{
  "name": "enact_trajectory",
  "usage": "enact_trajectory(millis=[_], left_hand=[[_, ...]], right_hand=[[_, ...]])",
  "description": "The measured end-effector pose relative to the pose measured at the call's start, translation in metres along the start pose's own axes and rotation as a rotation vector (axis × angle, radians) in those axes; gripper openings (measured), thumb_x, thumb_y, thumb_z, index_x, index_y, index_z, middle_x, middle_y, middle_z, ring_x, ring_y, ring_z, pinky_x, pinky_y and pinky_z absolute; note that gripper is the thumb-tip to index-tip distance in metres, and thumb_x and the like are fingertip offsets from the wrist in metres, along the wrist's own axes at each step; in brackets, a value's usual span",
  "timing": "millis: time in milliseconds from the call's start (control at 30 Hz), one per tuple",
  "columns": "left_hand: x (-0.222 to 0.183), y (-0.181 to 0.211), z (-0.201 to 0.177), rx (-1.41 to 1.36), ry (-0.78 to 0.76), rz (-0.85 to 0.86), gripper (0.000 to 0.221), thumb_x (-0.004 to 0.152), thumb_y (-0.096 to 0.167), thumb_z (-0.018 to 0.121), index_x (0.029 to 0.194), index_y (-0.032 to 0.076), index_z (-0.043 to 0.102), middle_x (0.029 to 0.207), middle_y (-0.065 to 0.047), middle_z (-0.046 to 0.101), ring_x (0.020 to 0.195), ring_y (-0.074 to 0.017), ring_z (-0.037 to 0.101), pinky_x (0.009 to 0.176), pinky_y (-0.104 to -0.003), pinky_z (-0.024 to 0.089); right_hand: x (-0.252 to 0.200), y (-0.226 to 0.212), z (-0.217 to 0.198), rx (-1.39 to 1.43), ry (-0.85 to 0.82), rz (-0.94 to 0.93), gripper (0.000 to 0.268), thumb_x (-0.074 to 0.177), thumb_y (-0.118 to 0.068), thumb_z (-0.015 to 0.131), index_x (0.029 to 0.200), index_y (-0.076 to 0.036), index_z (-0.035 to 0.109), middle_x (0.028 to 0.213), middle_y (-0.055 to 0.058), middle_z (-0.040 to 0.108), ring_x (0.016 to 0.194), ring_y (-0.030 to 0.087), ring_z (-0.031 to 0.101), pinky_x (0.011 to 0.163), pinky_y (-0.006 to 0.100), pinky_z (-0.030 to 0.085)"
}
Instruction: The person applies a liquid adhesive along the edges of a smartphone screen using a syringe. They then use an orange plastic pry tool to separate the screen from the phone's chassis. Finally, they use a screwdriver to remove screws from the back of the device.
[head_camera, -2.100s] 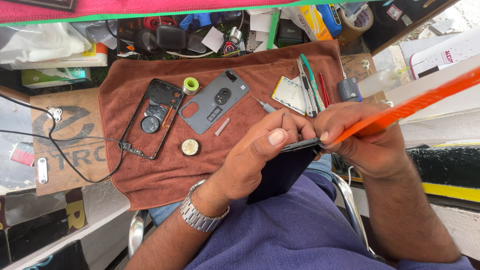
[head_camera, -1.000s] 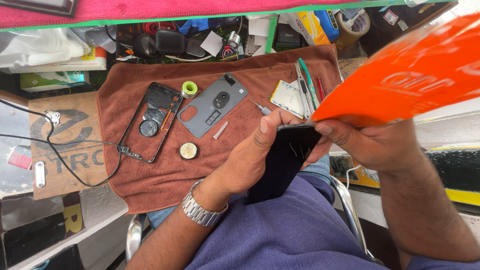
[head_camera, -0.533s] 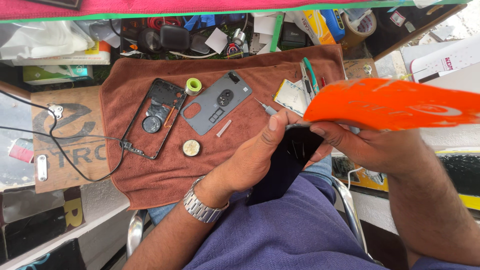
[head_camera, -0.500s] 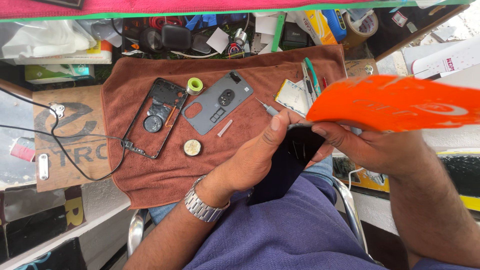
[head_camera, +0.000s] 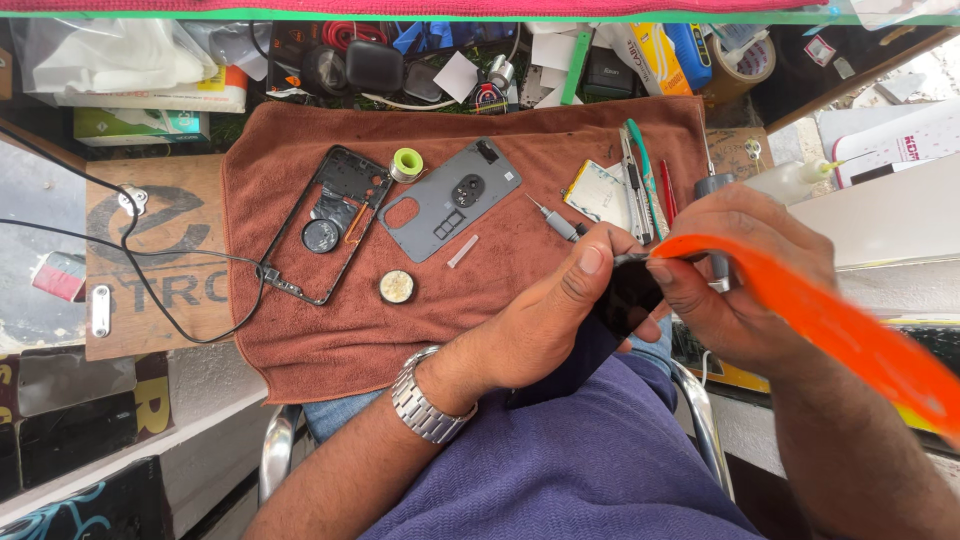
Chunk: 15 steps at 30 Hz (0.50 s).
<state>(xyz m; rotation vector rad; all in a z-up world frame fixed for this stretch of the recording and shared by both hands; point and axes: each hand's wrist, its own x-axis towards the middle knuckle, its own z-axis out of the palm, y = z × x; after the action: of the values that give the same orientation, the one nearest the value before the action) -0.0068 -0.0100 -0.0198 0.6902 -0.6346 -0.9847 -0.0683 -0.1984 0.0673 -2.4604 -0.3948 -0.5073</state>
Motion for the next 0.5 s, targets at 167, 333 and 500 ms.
enact_trajectory(millis=[167,333,500], left_hand=[[-0.0013,0.0018,-0.0015,0.025,-0.014,0.009,0.067,0.108,0.067,0.027,0.136,0.009,0.044,0.109,-0.010,0.063,0.102,-0.0145,0.063,0.086,-0.029,0.052],[-0.0017,-0.0011,-0.0036,-0.065,-0.052,0.080,0.062,0.115,0.064,0.029,0.128,0.005,0.045,0.106,-0.010,0.061,0.097,-0.0143,0.061,0.087,-0.031,0.050],[-0.0022,0.0033,-0.0038,-0.032,-0.026,0.037,0.064,0.110,0.065,0.030,0.131,0.007,0.046,0.110,-0.010,0.062,0.102,-0.0151,0.063,0.087,-0.030,0.052]], right_hand=[[0.0081,-0.0064,0.0002,-0.095,-0.008,-0.143,0.018,0.093,-0.011,0.079,0.099,-0.002,0.065,0.092,0.010,0.067,0.086,0.023,0.067,0.076,0.034,0.054],[0.0072,-0.0053,0.0057,0.041,0.060,-0.080,0.018,0.096,-0.010,0.077,0.105,-0.002,0.063,0.093,0.009,0.065,0.081,0.020,0.066,0.070,0.029,0.053],[0.0054,-0.0023,0.0059,0.057,0.065,-0.074,0.017,0.096,-0.008,0.077,0.104,-0.002,0.063,0.091,0.008,0.066,0.080,0.019,0.066,0.068,0.028,0.053]])
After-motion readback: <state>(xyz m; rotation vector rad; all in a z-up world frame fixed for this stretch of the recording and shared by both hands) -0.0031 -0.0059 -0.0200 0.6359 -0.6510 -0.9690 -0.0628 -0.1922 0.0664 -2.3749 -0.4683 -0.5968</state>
